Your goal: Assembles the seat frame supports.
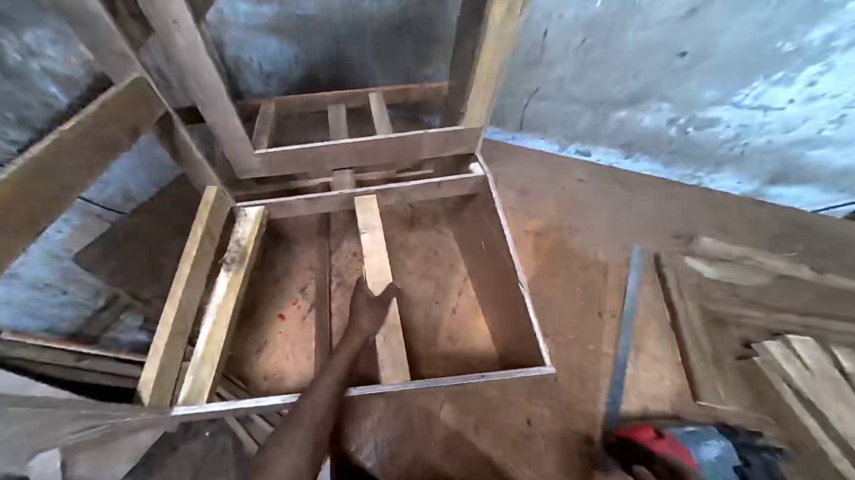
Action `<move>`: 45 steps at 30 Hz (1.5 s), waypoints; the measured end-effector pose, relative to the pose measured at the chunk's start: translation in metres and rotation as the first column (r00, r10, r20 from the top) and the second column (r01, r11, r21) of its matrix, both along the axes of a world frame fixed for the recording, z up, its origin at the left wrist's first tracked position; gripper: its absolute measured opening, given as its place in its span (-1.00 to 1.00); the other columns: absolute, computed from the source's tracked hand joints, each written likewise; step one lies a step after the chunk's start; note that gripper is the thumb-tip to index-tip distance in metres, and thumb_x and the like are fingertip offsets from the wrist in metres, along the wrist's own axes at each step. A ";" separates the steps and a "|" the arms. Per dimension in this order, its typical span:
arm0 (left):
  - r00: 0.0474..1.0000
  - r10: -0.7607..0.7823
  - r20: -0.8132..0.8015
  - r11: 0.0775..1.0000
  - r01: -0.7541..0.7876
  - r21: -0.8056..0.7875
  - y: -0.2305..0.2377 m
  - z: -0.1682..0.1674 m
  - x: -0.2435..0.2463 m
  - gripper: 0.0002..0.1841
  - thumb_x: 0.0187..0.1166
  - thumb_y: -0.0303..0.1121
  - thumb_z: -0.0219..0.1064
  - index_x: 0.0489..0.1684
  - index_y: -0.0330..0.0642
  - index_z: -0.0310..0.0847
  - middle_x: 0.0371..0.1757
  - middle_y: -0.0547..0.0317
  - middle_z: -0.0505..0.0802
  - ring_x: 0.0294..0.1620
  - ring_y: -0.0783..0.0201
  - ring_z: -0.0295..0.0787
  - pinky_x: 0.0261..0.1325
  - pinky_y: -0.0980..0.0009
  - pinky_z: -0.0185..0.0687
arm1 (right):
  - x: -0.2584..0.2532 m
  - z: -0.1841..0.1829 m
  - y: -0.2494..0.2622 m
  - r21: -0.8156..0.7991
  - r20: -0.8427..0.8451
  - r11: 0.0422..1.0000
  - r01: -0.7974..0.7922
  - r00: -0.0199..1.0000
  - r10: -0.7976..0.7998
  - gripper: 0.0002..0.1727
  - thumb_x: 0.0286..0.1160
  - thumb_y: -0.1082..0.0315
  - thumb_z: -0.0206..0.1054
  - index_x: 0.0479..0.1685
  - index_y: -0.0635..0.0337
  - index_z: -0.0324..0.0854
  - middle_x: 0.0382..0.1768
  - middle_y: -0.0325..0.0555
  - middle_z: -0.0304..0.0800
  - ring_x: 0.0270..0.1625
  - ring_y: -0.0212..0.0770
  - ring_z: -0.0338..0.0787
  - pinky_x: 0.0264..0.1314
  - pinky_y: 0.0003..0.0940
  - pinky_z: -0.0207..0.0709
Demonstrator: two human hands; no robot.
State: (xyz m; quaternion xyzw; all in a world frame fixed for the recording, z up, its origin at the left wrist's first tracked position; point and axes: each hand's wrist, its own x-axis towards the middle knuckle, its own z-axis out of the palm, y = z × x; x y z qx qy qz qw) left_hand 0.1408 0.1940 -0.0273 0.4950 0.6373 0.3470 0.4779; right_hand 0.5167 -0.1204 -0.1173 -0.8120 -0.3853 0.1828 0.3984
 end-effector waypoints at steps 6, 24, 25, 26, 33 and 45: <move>0.995 0.000 0.097 1.000 -0.002 0.023 -0.002 -0.004 -0.029 -0.26 0.58 -0.08 0.47 0.64 -0.31 0.27 0.28 -0.21 0.77 0.23 0.02 0.80 0.31 -0.02 0.74 | -0.080 0.054 0.071 0.100 -0.032 0.977 -0.189 0.981 0.193 -0.40 0.48 0.42 0.35 0.54 0.47 0.44 0.44 0.42 0.57 0.38 0.14 0.71 0.40 0.02 0.64; 0.969 -0.086 0.232 0.983 0.120 -0.139 0.020 -0.010 -0.061 -0.26 0.56 0.26 0.34 0.55 -0.10 0.46 0.21 -0.07 0.82 0.13 0.02 0.82 0.18 -0.07 0.77 | -0.268 0.073 0.222 -0.250 -0.530 0.577 -0.777 0.609 0.591 -0.49 0.61 -0.18 0.30 0.20 0.04 0.72 -0.13 -0.17 0.88 -0.06 -0.21 0.86 0.15 -0.01 0.74; 0.967 -0.053 0.248 0.983 0.094 -0.158 0.031 -0.005 -0.064 -0.28 0.60 0.25 0.30 0.51 -0.14 0.48 0.20 -0.11 0.81 0.12 0.01 0.79 0.16 -0.07 0.74 | -0.265 0.073 0.224 -0.225 -0.537 0.567 -0.792 0.587 0.606 -0.53 0.63 -0.13 0.29 0.18 0.04 0.73 -0.13 -0.18 0.88 -0.07 -0.23 0.86 0.13 -0.04 0.76; 0.961 -0.011 0.276 0.983 0.060 -0.171 0.045 0.001 -0.066 -0.33 0.66 0.19 0.27 0.51 -0.17 0.49 0.22 -0.12 0.80 0.13 0.02 0.77 0.18 -0.04 0.71 | -0.262 0.072 0.226 -0.222 -0.523 0.552 -0.803 0.576 0.628 -0.54 0.66 -0.12 0.27 0.18 0.06 0.73 -0.12 -0.17 0.88 -0.07 -0.23 0.86 0.13 -0.06 0.75; 0.923 0.082 0.375 0.996 -0.066 -0.056 0.134 0.018 -0.073 -0.48 0.76 0.07 0.19 0.39 -0.19 0.60 -0.05 0.04 0.82 -0.15 0.22 0.76 -0.04 0.18 0.74 | -0.250 0.074 0.233 -0.220 -0.528 0.386 -0.896 0.442 0.725 -0.45 0.68 -0.04 0.28 0.47 0.13 0.56 0.11 -0.05 0.85 0.16 -0.15 0.84 0.36 -0.01 0.66; 0.857 0.148 0.494 0.982 -0.070 -0.173 0.188 0.025 -0.045 -0.51 0.76 -0.10 0.24 0.46 -0.30 0.47 0.12 -0.14 0.84 0.05 0.08 0.86 0.13 0.11 0.81 | -0.251 0.081 0.238 -0.305 -0.564 0.306 -0.902 0.430 0.706 -0.41 0.65 0.06 0.31 0.60 0.13 0.43 0.26 0.00 0.79 0.31 -0.09 0.78 0.47 0.04 0.60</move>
